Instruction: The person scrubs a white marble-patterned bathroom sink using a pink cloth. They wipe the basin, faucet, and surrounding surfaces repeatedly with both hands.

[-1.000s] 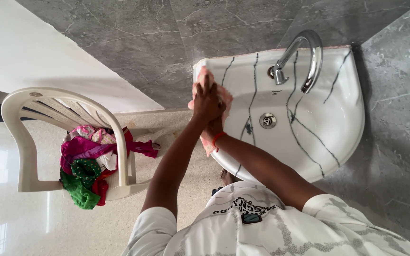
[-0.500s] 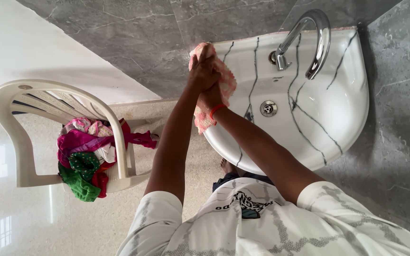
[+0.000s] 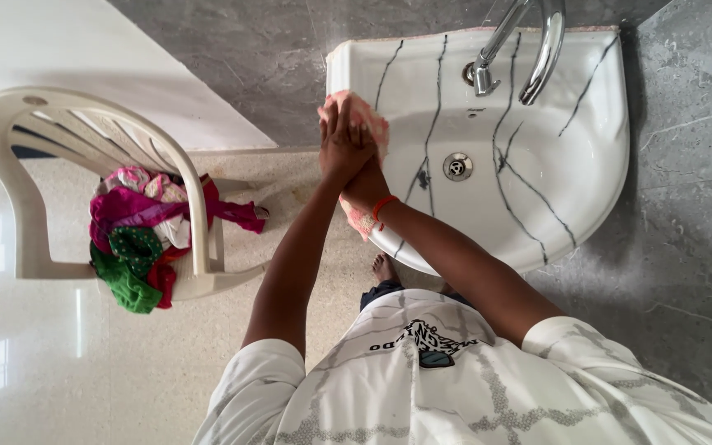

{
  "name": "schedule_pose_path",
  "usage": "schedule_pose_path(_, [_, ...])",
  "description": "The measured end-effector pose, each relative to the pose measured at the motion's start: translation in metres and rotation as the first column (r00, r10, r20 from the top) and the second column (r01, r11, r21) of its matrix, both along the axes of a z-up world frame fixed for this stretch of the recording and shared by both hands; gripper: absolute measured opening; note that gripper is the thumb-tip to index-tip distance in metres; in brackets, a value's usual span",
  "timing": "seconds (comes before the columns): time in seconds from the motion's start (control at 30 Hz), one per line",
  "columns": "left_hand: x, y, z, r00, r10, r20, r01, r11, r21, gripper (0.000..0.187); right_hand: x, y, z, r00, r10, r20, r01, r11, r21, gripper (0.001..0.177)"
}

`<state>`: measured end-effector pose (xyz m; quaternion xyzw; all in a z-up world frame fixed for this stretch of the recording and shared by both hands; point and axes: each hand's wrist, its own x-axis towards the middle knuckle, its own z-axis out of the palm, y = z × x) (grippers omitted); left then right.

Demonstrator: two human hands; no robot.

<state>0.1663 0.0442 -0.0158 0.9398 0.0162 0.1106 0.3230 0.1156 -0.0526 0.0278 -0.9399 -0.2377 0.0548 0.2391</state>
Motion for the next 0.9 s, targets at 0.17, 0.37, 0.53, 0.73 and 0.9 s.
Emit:
schedule_pose_path(0.17, [-0.061,0.000,-0.005,0.931,0.122,-0.344,-0.218,0.942,-0.255,0.109,-0.036,-0.018,0.010,0.981,0.187,-0.042,-0.188,0.982,-0.013,0.079])
schedule_pose_path(0.37, [-0.127,-0.029,0.005,0.874,0.209,-0.439,-0.413,0.796,-0.443,0.114,-0.076,-0.051,0.039,0.907,0.415,-0.067,-0.414,0.857,-0.306,0.070])
schedule_pose_path(0.53, [-0.170,-0.075,0.007,0.825,0.323,-0.463,-0.520,0.754,-0.401,0.114,-0.103,-0.094,0.058,0.789,0.614,-0.004,-0.497,0.634,-0.593,0.070])
schedule_pose_path(0.73, [-0.224,-0.142,-0.003,0.818,0.451,-0.358,-0.524,0.840,-0.139,0.109,-0.131,-0.161,0.061,0.729,0.684,0.027,-0.583,0.641,-0.499,0.069])
schedule_pose_path(0.9, [-0.265,-0.165,0.002,0.999,0.050,-0.015,-0.045,0.963,0.265,0.099,-0.138,-0.242,0.043,0.756,0.653,0.038,-0.628,0.741,-0.239,0.059])
